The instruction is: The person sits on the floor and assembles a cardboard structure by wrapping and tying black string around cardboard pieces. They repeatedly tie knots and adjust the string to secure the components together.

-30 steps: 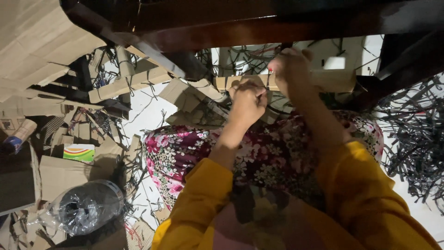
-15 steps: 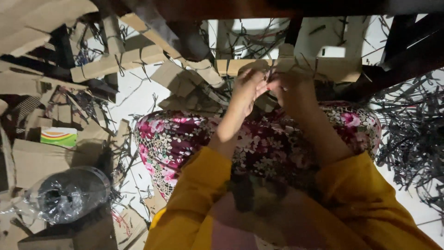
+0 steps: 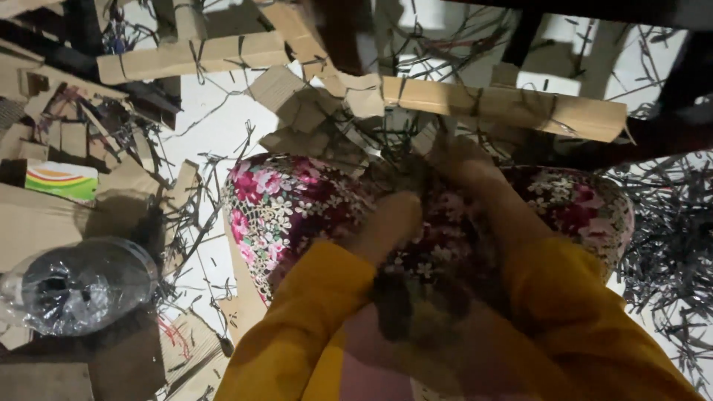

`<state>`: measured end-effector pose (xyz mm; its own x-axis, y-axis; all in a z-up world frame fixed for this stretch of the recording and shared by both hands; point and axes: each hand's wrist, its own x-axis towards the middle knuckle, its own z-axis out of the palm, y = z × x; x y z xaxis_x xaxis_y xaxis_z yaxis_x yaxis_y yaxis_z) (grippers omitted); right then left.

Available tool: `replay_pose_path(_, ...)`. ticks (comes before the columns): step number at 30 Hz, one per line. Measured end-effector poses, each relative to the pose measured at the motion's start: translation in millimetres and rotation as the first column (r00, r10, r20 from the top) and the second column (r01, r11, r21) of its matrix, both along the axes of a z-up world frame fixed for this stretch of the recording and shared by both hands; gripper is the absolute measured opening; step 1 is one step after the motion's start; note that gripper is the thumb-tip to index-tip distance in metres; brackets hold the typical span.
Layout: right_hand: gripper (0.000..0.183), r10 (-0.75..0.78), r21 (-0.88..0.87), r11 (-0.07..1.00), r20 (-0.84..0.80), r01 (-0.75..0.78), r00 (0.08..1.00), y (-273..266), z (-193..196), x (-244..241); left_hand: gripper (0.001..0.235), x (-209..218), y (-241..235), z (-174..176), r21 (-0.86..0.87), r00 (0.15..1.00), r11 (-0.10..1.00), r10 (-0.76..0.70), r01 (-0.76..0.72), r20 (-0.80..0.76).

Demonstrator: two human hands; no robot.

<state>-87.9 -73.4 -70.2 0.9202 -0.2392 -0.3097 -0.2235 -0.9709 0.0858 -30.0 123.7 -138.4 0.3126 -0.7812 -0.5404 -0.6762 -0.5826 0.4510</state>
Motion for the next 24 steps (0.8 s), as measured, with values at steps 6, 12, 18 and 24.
replay_pose_path(6,0.031,-0.434,0.395,0.728,-0.367,0.560,0.823,27,0,65,0.016,0,-11,70,0.019,0.971,0.986,-0.167,0.166,0.170)
replay_pose_path(12,0.040,-0.334,0.475,0.819,-0.060,0.322,0.941,56,-96,64,0.016,-6,-2,62,-0.239,0.980,0.966,-0.050,0.096,0.191)
replay_pose_path(18,0.032,-0.388,0.406,0.850,0.050,0.336,0.920,65,-109,73,0.021,0,0,36,-0.087,0.964,0.981,-0.153,0.176,0.218)
replay_pose_path(24,0.038,-0.455,0.581,0.744,0.076,0.332,0.887,63,146,10,0.035,51,0,186,-0.136,0.986,0.989,0.035,-0.057,-0.164)
